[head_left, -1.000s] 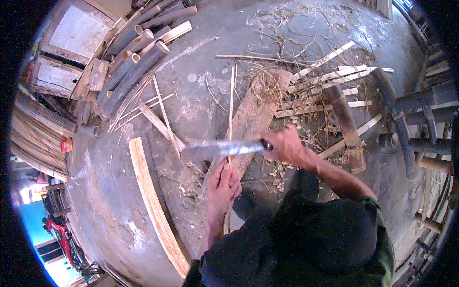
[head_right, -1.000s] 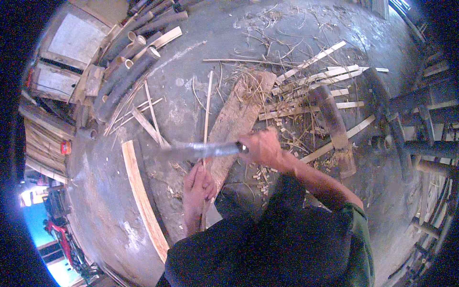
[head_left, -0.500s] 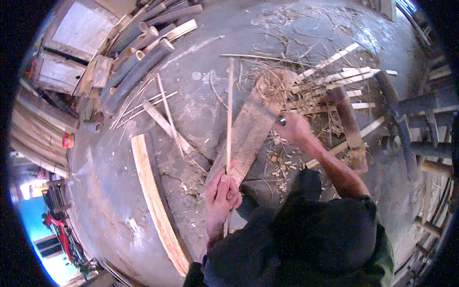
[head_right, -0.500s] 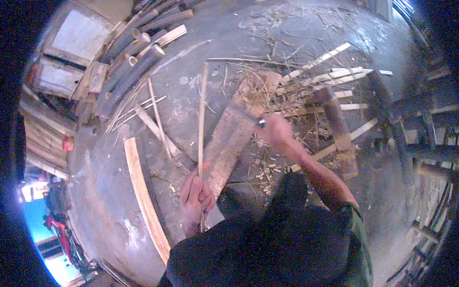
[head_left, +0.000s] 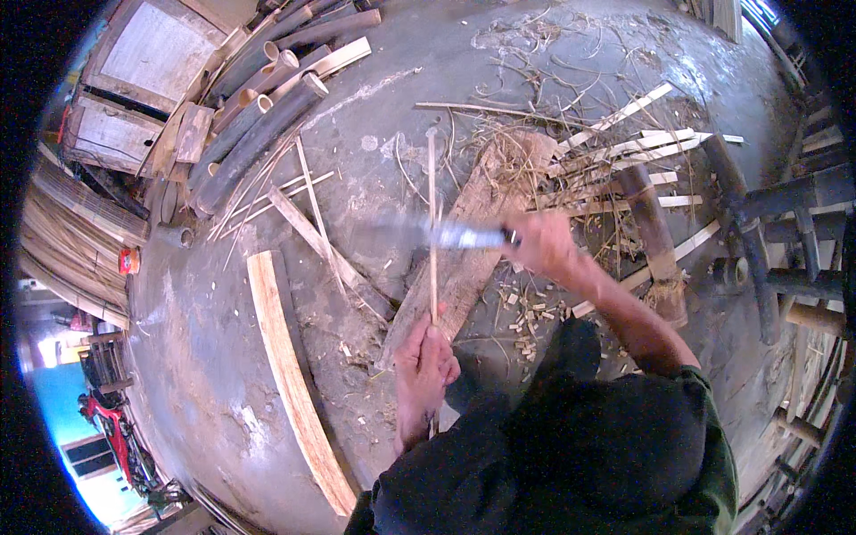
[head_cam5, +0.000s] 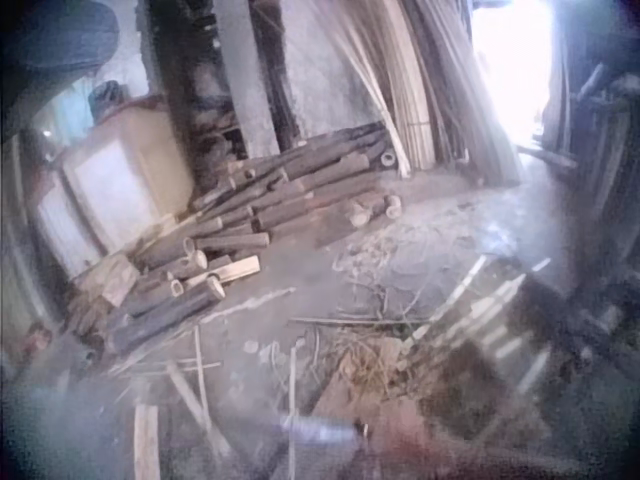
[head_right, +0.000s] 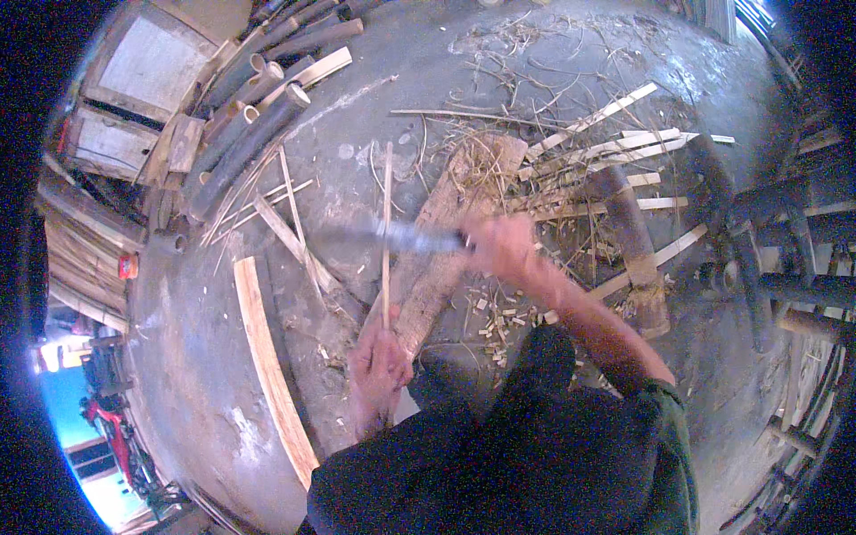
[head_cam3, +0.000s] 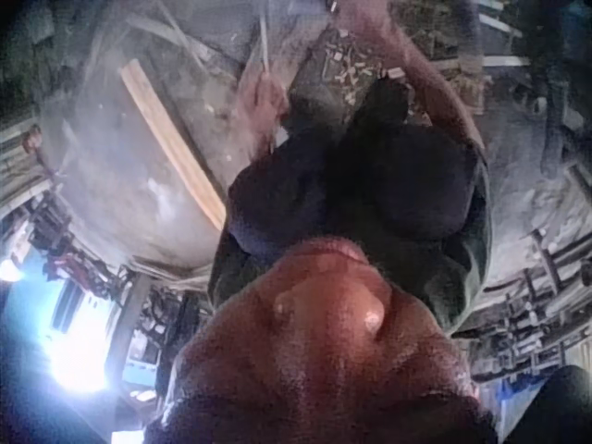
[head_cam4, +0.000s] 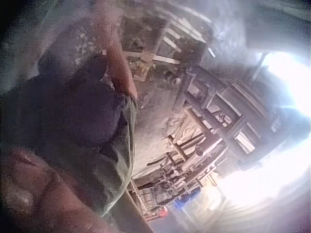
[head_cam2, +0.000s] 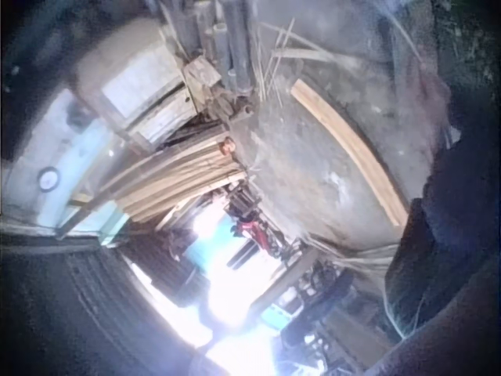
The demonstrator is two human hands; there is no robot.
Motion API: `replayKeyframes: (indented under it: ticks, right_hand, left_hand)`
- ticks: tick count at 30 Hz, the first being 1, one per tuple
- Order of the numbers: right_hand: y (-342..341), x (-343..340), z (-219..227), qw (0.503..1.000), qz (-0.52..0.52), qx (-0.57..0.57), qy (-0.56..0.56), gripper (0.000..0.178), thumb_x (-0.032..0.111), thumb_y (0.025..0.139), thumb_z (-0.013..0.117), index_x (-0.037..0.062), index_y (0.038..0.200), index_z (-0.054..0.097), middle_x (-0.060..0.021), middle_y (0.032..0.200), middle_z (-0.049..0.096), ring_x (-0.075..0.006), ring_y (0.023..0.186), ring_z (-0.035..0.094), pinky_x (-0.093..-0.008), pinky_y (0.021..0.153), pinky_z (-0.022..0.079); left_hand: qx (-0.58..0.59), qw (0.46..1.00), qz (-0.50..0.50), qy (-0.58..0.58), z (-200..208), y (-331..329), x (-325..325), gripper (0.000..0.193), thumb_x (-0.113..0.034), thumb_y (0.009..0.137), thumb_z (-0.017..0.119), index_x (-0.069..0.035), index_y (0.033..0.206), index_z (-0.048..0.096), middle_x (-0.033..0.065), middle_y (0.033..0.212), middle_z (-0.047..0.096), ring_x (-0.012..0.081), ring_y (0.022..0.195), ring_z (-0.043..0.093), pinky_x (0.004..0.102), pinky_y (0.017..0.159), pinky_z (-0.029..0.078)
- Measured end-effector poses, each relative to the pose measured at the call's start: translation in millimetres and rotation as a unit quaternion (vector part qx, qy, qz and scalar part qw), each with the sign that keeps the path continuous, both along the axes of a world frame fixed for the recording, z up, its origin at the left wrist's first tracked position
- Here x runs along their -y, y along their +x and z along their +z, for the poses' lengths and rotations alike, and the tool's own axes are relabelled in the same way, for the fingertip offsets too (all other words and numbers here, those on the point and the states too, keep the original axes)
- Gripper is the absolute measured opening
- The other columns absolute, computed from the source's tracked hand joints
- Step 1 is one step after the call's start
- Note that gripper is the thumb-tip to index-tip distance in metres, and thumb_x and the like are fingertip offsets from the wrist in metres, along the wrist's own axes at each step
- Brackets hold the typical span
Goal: The person sits on the floor and uses a knife to sharpen thin bamboo sticks. They repeatedly hold each stick against a wooden block and shave the tip to a point, then place the finished sticks aside.
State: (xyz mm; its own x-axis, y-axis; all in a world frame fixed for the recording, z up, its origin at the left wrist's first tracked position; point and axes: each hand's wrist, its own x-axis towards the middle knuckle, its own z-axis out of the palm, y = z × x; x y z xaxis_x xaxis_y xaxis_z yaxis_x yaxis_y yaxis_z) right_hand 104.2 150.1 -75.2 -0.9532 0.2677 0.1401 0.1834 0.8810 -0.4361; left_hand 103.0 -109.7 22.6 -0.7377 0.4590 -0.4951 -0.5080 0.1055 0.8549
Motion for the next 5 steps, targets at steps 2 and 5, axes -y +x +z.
replayKeyframes:
  ticks: [2, 5]
  right_hand:
    - [-14.8, -37.3, 2.0, 0.993, -0.088, -0.054, -0.062, 0.022, 0.030, 0.077, 0.070, 0.0085, 0.080, 0.067, -0.0140, 0.065, 0.064, -0.0298, 0.060, 0.066, -0.0429, 0.055, 0.051]
    - [-24.2, -83.2, -2.9, 0.987, -0.142, 0.025, -0.076, 0.029, 0.030, 0.077, 0.070, 0.0064, 0.094, 0.072, -0.0179, 0.067, 0.065, -0.0311, 0.065, 0.068, -0.0425, 0.059, 0.054]
  left_hand:
    - [-0.001, 1.000, -0.014, -0.007, 2.9, 5.0, 3.2, 0.037, -0.019, 0.104, 0.040, -0.003, 0.136, 0.049, -0.0048, 0.061, 0.033, 0.0042, 0.050, 0.031, 0.0224, 0.046, 0.034]
    - [-0.002, 0.999, -0.046, 0.007, 10.2, 9.6, 10.6, 0.038, -0.021, 0.103, 0.043, -0.004, 0.137, 0.048, -0.0044, 0.061, 0.034, 0.0042, 0.050, 0.033, 0.0225, 0.046, 0.035]
